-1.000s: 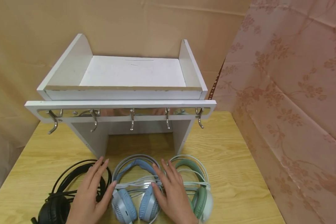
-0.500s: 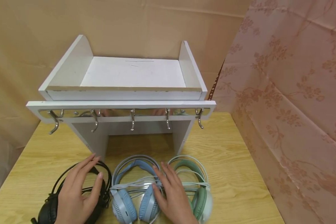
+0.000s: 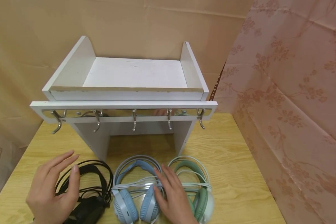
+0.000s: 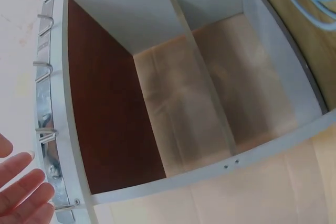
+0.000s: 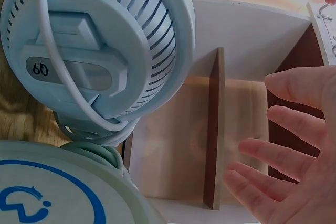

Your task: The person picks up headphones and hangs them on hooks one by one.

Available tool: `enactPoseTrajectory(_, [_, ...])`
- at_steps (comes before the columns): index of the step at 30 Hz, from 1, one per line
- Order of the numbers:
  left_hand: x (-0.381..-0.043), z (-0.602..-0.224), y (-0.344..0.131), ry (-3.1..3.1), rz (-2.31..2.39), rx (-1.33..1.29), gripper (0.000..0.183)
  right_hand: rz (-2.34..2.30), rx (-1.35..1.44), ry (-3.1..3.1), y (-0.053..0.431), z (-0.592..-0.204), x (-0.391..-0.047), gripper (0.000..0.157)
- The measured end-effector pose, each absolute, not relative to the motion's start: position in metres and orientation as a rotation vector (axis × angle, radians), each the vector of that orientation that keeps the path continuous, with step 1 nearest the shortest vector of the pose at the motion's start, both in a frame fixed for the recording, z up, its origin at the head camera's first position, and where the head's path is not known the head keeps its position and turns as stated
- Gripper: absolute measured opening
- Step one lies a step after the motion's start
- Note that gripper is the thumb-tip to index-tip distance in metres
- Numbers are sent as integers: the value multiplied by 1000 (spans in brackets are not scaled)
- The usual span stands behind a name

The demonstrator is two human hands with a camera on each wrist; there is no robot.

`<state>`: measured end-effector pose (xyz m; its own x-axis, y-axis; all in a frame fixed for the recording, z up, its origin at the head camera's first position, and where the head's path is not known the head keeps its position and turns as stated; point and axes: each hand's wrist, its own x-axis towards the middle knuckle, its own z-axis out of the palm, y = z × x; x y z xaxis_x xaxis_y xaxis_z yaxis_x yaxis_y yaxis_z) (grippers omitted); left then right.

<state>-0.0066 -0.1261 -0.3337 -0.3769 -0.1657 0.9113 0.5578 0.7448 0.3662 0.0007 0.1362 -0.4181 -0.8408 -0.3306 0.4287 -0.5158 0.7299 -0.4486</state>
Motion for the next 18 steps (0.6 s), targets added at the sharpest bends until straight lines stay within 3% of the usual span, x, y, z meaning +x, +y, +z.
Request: enactPoseTrajectory(18, [-27, -299, -143, -1574, -724, -362, 29, 797, 675, -2610, 134, -421, 1, 56])
